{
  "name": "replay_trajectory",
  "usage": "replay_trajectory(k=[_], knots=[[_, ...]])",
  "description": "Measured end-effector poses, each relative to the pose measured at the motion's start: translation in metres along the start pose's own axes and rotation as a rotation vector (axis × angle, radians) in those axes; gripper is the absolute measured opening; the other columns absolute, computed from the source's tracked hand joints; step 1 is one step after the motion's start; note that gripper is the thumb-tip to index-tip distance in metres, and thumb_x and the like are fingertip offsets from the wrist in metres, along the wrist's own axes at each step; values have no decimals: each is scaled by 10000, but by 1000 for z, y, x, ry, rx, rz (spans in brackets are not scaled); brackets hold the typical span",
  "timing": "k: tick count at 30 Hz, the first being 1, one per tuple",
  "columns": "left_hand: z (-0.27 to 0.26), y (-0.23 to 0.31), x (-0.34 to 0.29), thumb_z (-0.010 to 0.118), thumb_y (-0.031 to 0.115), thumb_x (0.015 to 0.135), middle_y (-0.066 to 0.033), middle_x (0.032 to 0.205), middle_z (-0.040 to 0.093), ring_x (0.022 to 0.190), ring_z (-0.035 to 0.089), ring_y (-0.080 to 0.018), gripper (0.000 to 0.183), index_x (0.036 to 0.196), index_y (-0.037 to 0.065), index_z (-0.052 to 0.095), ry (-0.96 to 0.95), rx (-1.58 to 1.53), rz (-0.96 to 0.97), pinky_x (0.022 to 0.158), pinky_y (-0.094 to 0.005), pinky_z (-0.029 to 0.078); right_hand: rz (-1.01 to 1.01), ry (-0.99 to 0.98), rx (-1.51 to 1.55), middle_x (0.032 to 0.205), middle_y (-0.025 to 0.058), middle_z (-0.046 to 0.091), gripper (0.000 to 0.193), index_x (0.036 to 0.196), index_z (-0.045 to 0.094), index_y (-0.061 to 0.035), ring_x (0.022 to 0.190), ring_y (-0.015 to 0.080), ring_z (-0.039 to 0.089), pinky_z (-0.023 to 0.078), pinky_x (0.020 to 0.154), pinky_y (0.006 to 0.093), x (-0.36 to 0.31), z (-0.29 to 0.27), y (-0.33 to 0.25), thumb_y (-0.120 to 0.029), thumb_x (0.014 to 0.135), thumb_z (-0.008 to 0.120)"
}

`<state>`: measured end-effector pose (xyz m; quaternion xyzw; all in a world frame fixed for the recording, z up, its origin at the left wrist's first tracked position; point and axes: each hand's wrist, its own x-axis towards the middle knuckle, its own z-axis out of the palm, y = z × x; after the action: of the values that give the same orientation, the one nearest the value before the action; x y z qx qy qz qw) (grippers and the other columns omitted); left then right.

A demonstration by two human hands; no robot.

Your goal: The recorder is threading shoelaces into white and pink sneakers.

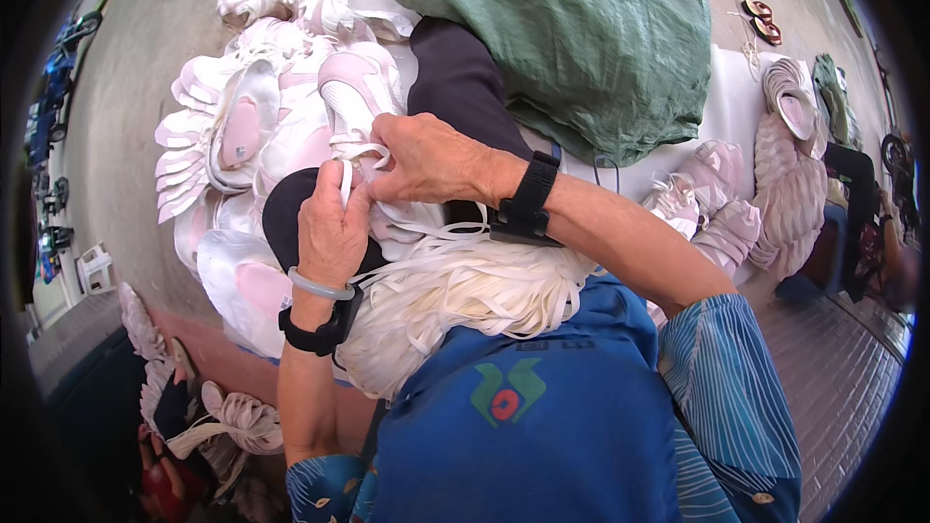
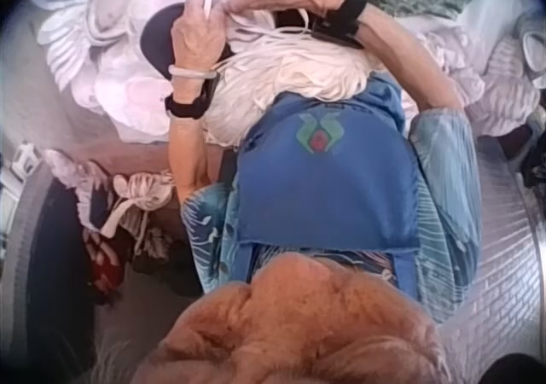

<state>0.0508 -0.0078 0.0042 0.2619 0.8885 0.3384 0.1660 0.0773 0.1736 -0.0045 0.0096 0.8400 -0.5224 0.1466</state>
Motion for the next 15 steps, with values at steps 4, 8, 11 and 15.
replay_trajectory(k=[4, 8, 11, 15], knots=[[-2, 0, -1, 533, 99, 893, -246, 723, 577, 708, 575, -464, 134, 960, 16, 451, -22, -24, -24, 571, -458, 445, -11, 45, -131, 786, 270, 610, 380, 861, 540, 96, 752, 385, 646, 512, 664, 401, -1, 7, -10, -234, 718, 664], [-3, 1, -3, 537, 112, 882, -281, 740, 592, 723, 579, -479, 176, 991, 11, 442, -16, 12, 2, 614, -530, 440, -24, 66, -219, 779, 305, 594, 377, 858, 516, 104, 753, 429, 630, 508, 654, 427, -1, 15, -9, -212, 710, 658], [-9, -6, -7, 537, 113, 889, -278, 744, 593, 725, 580, -477, 173, 992, 10, 444, -31, -73, -39, 606, -516, 442, -74, 78, -194, 776, 305, 592, 386, 891, 500, 108, 753, 438, 624, 504, 655, 441, -9, 20, -11, -194, 705, 650], [-8, -5, -5, 541, 114, 896, -269, 739, 584, 727, 569, -482, 167, 983, 10, 445, -45, -119, -60, 595, -488, 446, -108, 148, -223, 764, 277, 598, 375, 913, 493, 105, 752, 423, 624, 502, 669, 438, -7, 23, -8, -173, 702, 634]])
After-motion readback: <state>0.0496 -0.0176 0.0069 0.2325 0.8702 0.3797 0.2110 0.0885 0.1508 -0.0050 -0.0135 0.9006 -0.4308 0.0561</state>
